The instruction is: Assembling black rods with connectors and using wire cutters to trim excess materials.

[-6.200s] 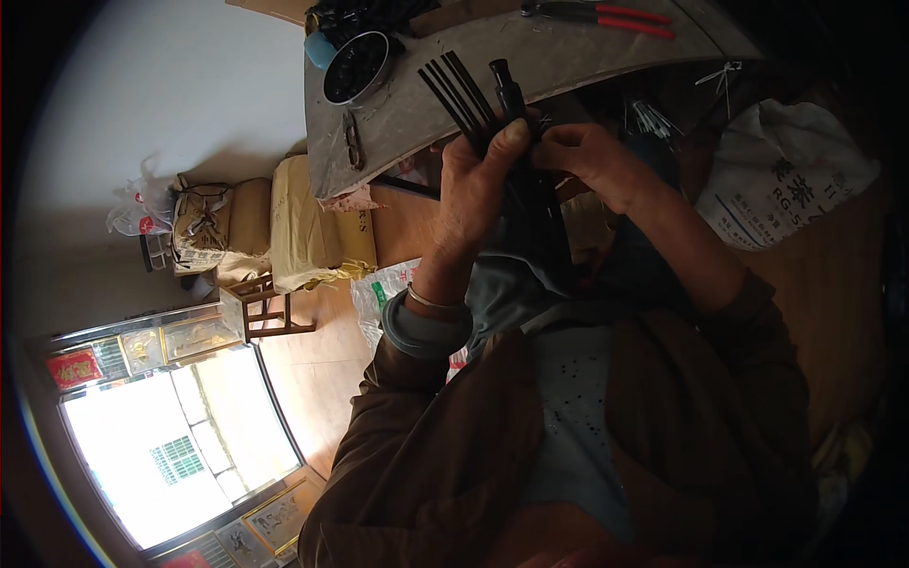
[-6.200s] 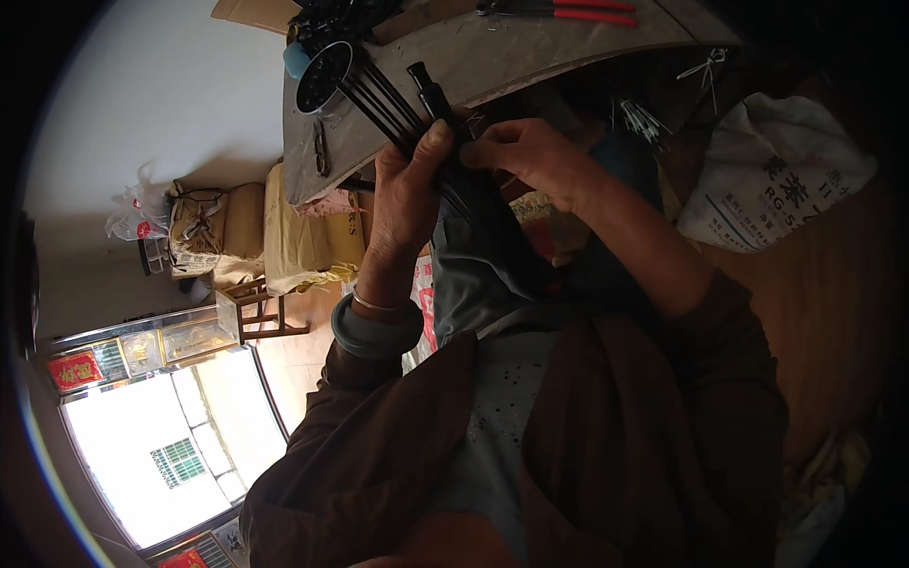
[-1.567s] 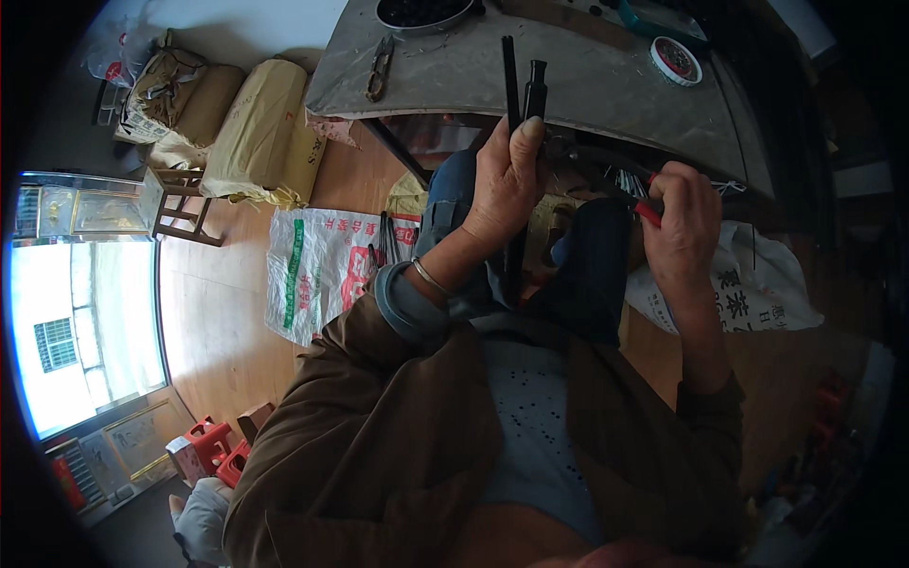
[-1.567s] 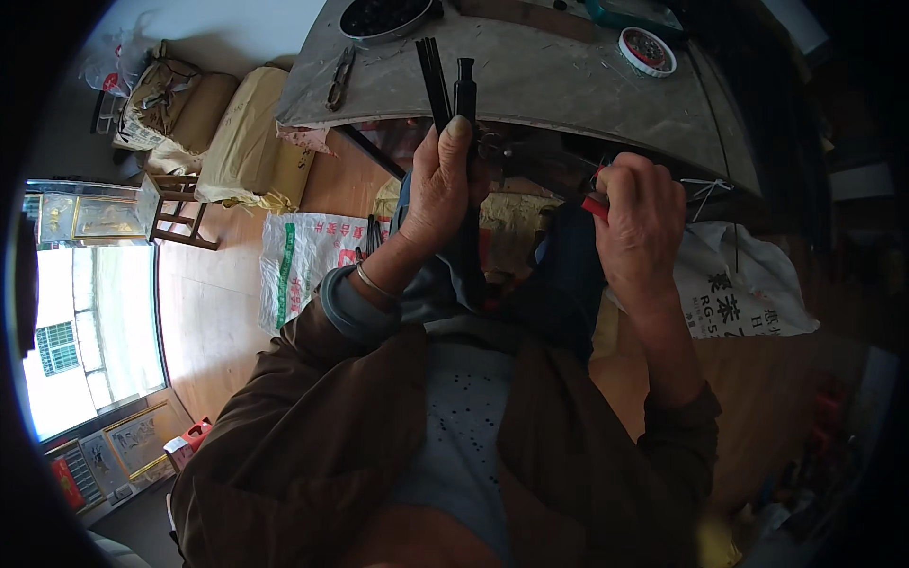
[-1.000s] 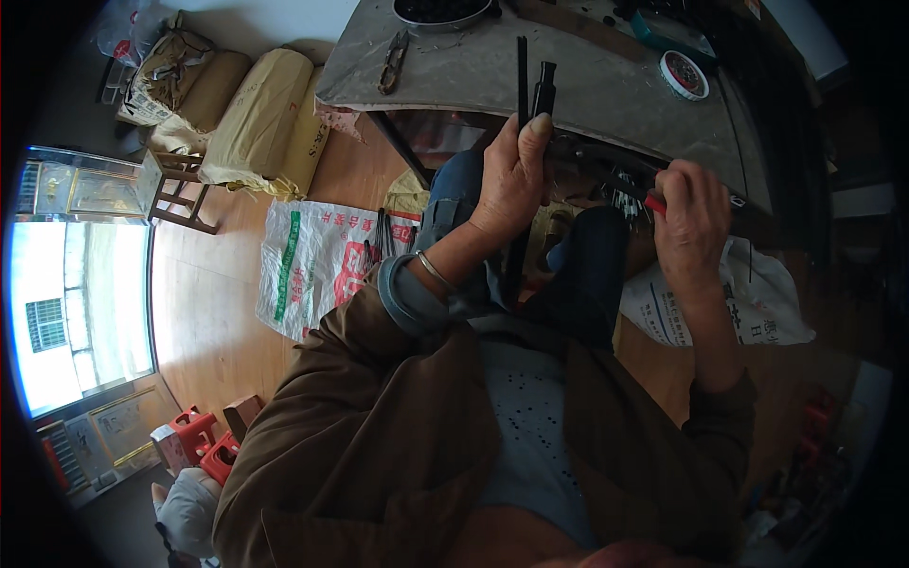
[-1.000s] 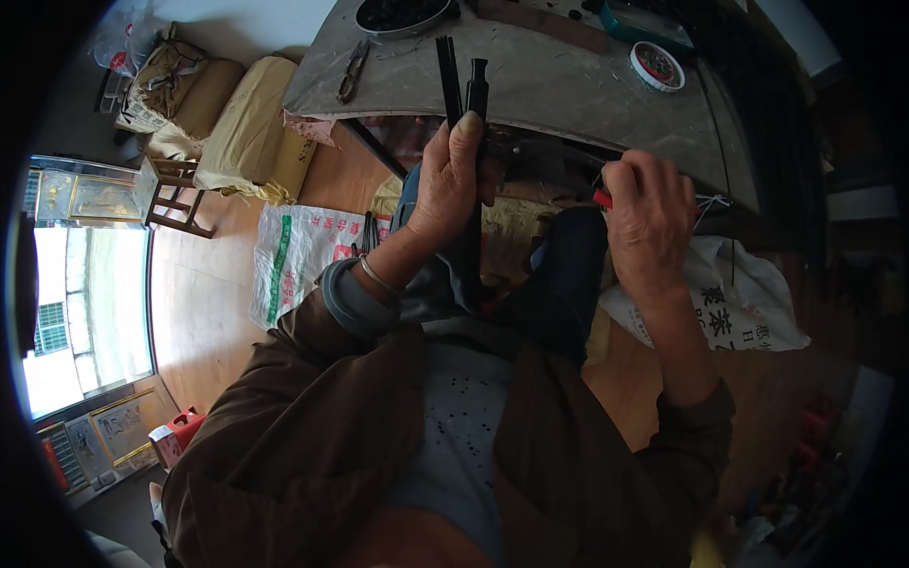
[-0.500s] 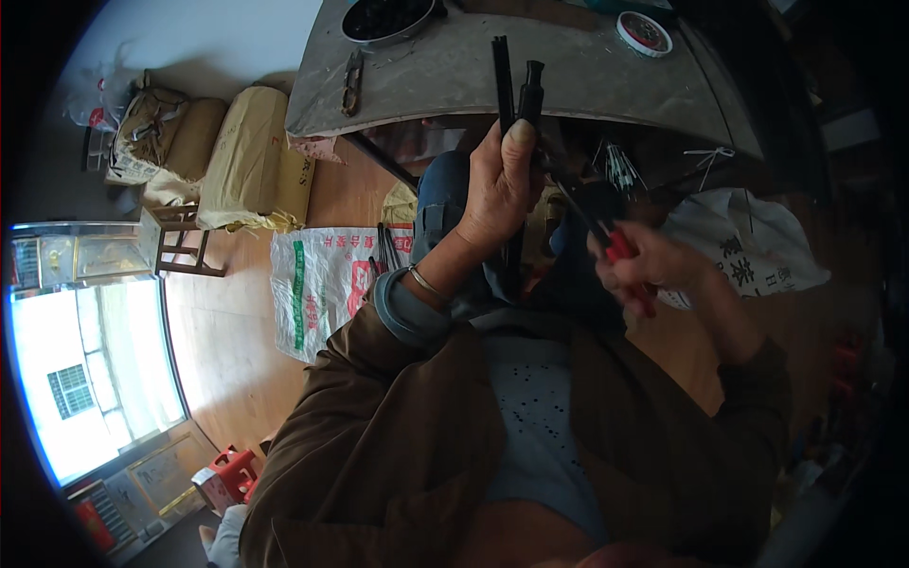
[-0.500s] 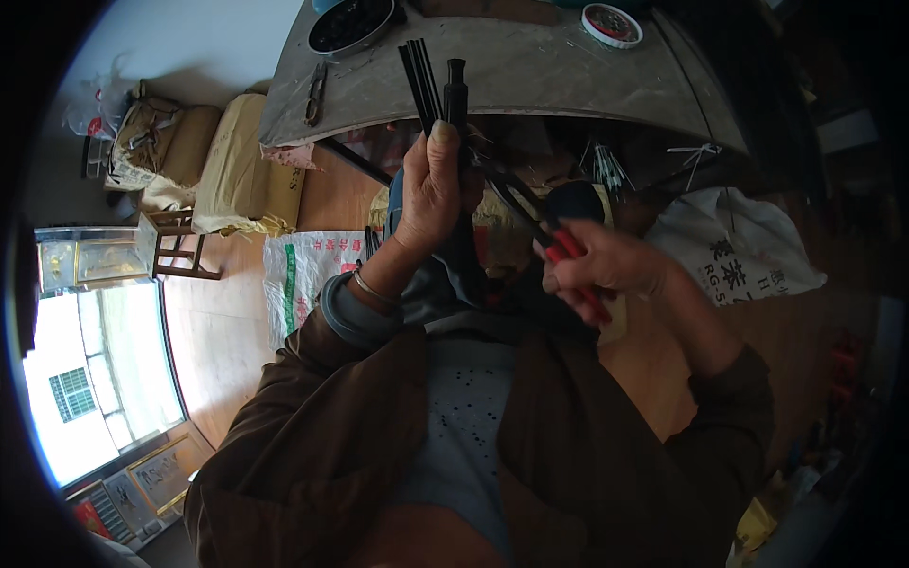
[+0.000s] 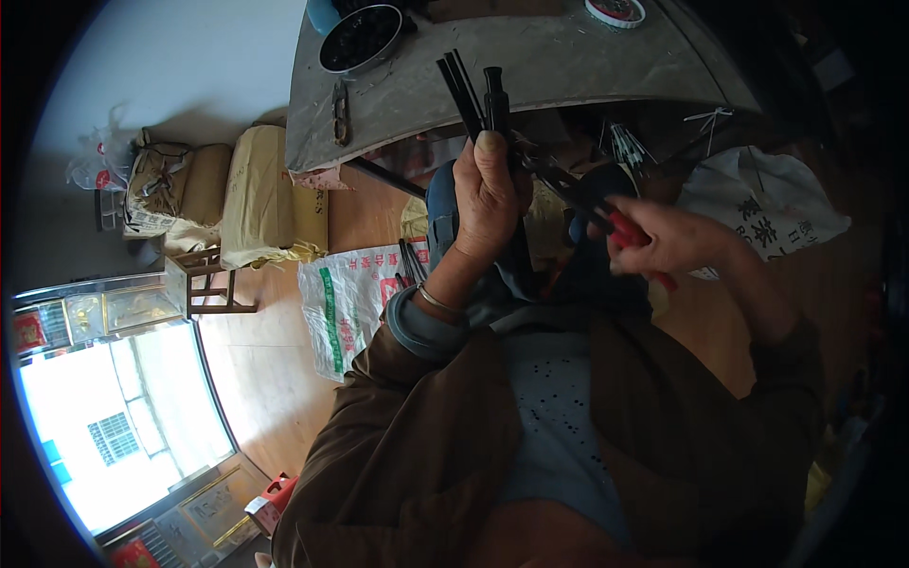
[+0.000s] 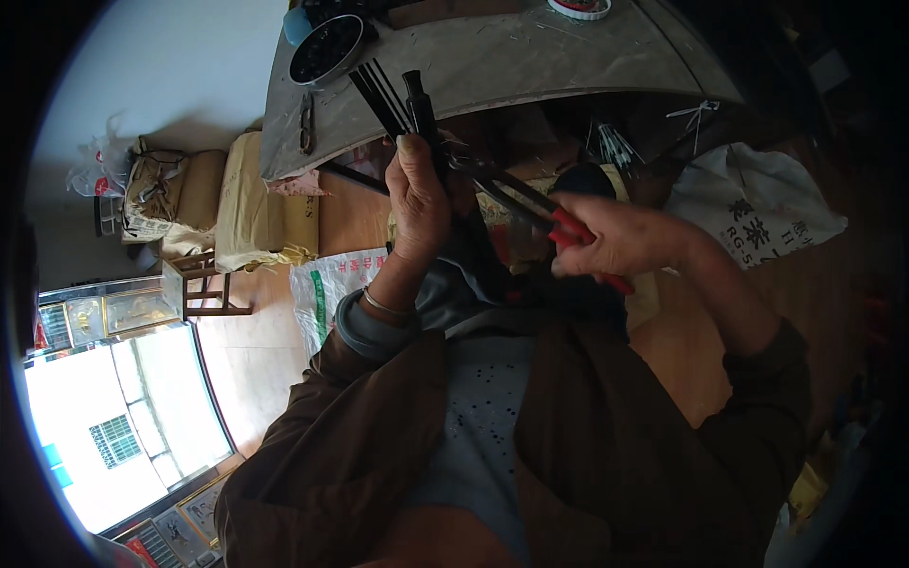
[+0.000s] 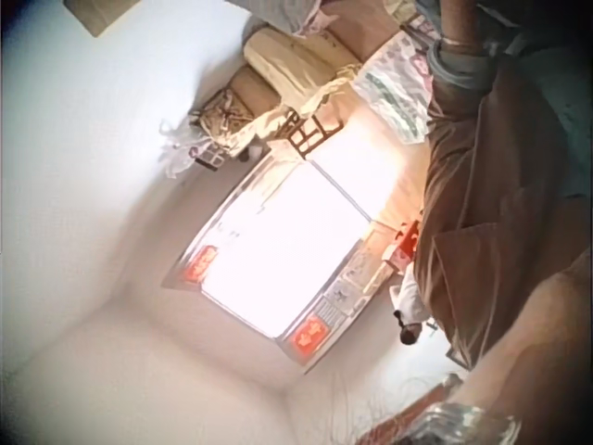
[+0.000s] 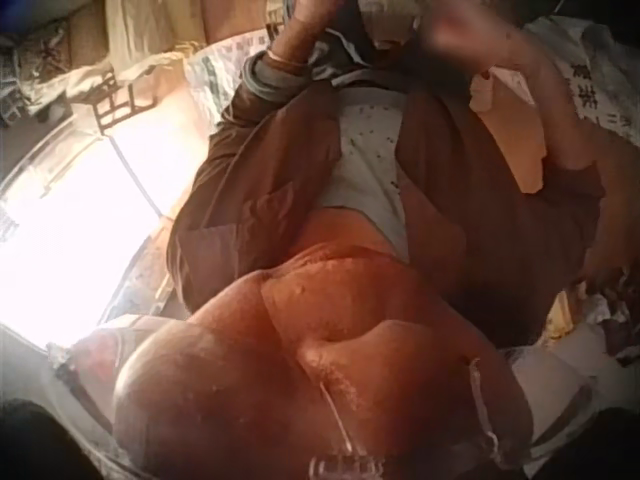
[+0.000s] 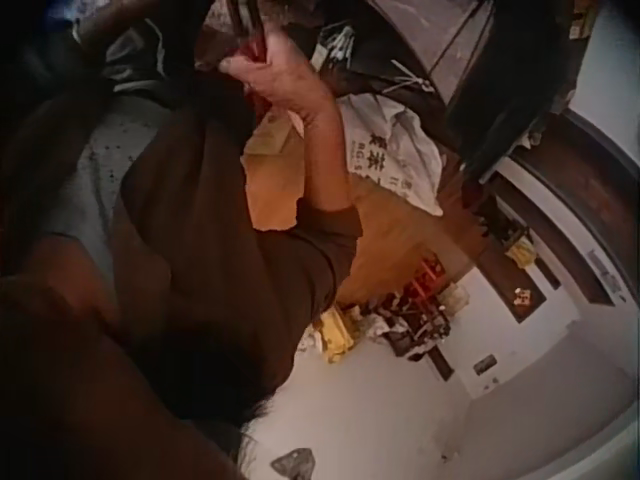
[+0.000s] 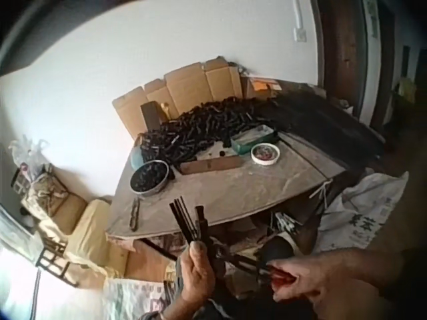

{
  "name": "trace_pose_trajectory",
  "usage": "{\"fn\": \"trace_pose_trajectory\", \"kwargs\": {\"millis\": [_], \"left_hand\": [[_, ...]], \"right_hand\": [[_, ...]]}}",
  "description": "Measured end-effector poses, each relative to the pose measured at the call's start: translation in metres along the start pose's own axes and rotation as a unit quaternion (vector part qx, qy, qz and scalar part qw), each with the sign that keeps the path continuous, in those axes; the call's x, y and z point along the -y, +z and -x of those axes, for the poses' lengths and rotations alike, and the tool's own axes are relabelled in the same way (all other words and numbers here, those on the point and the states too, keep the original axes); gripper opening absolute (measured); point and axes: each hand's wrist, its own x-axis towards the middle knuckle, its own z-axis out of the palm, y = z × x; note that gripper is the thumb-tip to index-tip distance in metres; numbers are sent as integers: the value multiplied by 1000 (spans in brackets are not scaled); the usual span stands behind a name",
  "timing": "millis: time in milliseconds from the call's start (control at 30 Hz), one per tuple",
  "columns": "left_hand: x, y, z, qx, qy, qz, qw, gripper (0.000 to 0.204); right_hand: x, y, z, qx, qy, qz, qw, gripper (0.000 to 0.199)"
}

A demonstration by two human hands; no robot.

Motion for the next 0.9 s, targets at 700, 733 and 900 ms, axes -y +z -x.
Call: {"fn": "trace_pose_trajectory", "kwargs": {"millis": [700, 733, 900], "left_hand": [[-11, 5, 2, 48, -10, 19, 999, 50], [-13, 7, 4, 40, -19, 27, 999, 51], [-9, 3, 2, 38, -11, 2, 999, 57]], "right_hand": [[-19, 19, 3, 77, -8, -313, 947, 31], [-24, 18, 2, 182, -20, -445, 876, 35], [10, 8, 12, 7, -46, -232, 972, 39]]}}
